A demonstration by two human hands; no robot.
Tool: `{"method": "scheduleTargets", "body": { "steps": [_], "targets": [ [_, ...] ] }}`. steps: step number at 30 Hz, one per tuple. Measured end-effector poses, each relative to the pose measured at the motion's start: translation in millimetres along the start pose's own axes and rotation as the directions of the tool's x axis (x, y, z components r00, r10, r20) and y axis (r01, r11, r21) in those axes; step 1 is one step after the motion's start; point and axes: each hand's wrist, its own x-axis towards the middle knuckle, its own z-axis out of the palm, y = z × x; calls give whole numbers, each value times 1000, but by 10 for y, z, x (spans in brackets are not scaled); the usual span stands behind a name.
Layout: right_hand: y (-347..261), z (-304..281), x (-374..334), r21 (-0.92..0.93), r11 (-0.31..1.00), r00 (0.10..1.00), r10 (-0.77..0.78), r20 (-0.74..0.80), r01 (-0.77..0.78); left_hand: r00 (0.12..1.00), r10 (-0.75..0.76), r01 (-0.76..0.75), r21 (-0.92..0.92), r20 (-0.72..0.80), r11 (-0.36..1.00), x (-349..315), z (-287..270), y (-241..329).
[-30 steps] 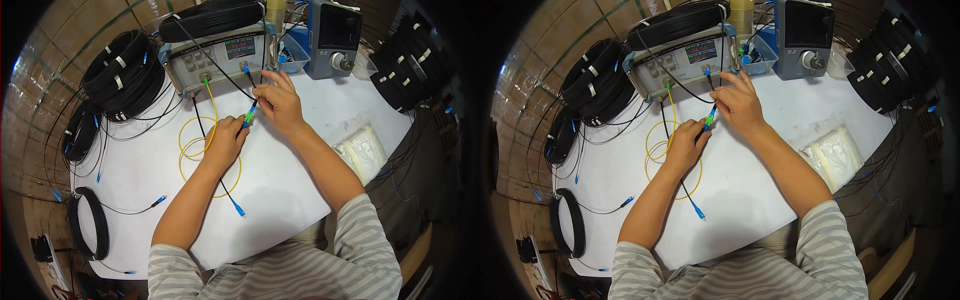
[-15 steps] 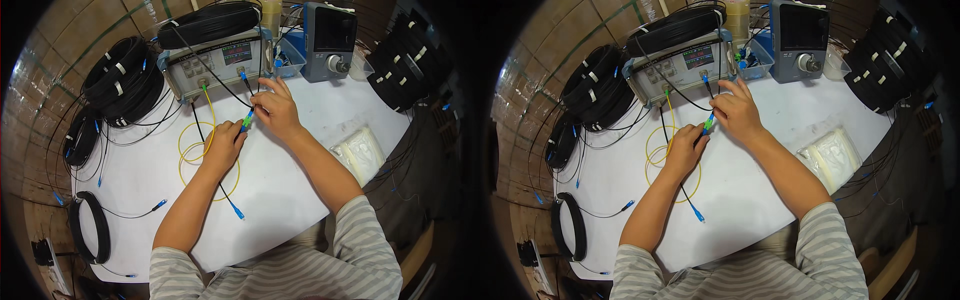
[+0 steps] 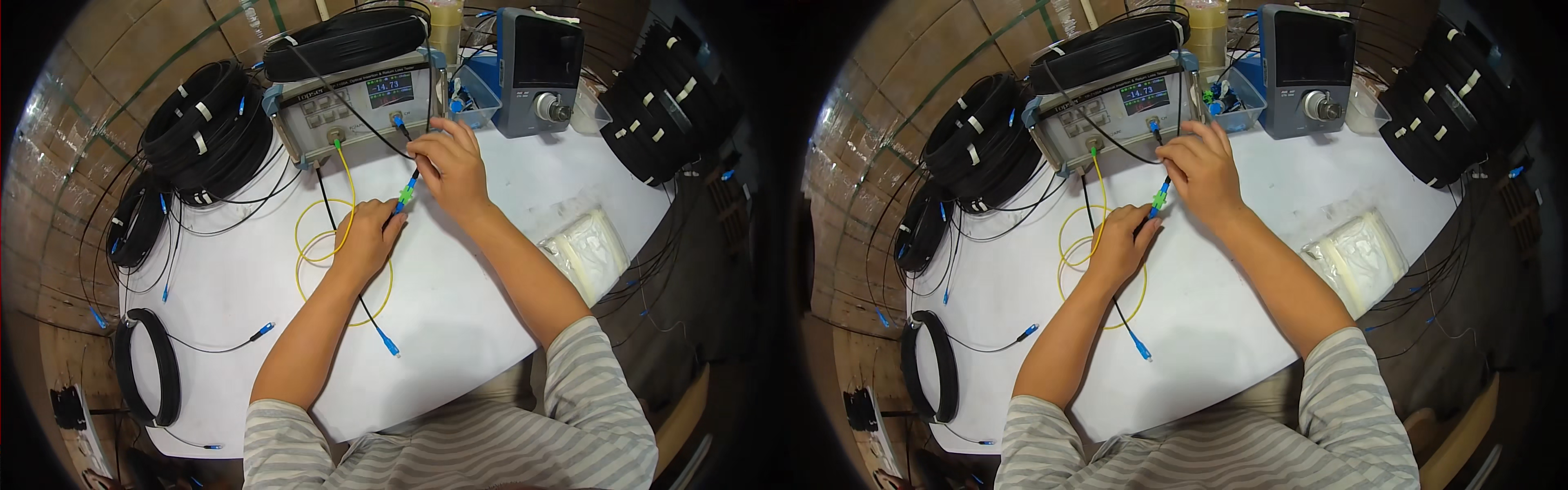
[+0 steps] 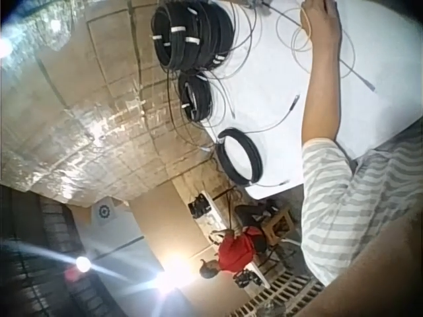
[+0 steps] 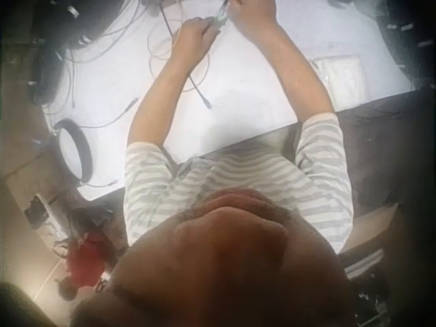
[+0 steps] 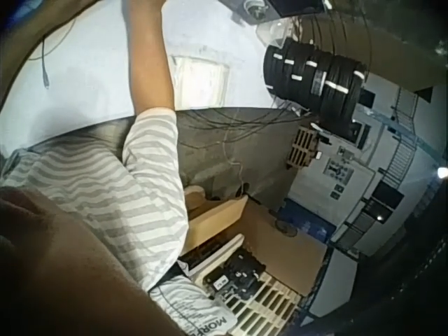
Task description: The recorder is connecting fiber optic cables to a piece of laboratory equipment and using a handheld fiber optic cleaning tool.
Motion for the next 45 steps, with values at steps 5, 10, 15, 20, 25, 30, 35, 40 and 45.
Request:
{"method": "scheduleTargets", "body": {
  "steps": [5, 10, 15, 20, 25, 30, 35, 40, 45],
  "targets": [
    [-87, 54, -130, 241, 941, 941, 285, -180, -239, 998, -50, 47, -130, -22, 990, -42, -11, -47],
    [10, 149, -339, 591, 352, 661, 593, 459, -726, 994, -107, 102, -189, -18, 977, -30, 20, -30],
    [-14, 135, -327, 531, 138, 521, 500, 692, -836, 987, -158, 149, -256, -16, 955, -41, 15, -79],
    [34, 122, -346, 532, 23, 481, 460, 746, -846, 979, -201, 198, -394, 34, 897, -40, 18, -120],
    [-6, 131, -355, 554, -21, 483, 462, 744, -832, 968, -237, 251, -454, 89, 855, -39, 23, -148],
    [-14, 116, -342, 539, 6, 485, 448, 751, -842, 971, -228, 237, -445, 74, 864, -34, 10, -129],
    [-8, 117, -345, 530, 3, 476, 445, 759, -848, 983, -177, 179, -424, 45, 888, -37, 9, -150],
    [36, 113, -373, 517, 5, 470, 425, 774, -856, 987, -153, 156, -407, 41, 900, -29, 11, -132],
    [-13, 105, -332, 537, -36, 472, 432, 769, -843, 984, -175, 168, -417, 20, 893, -47, 24, -148]
  ]
}}
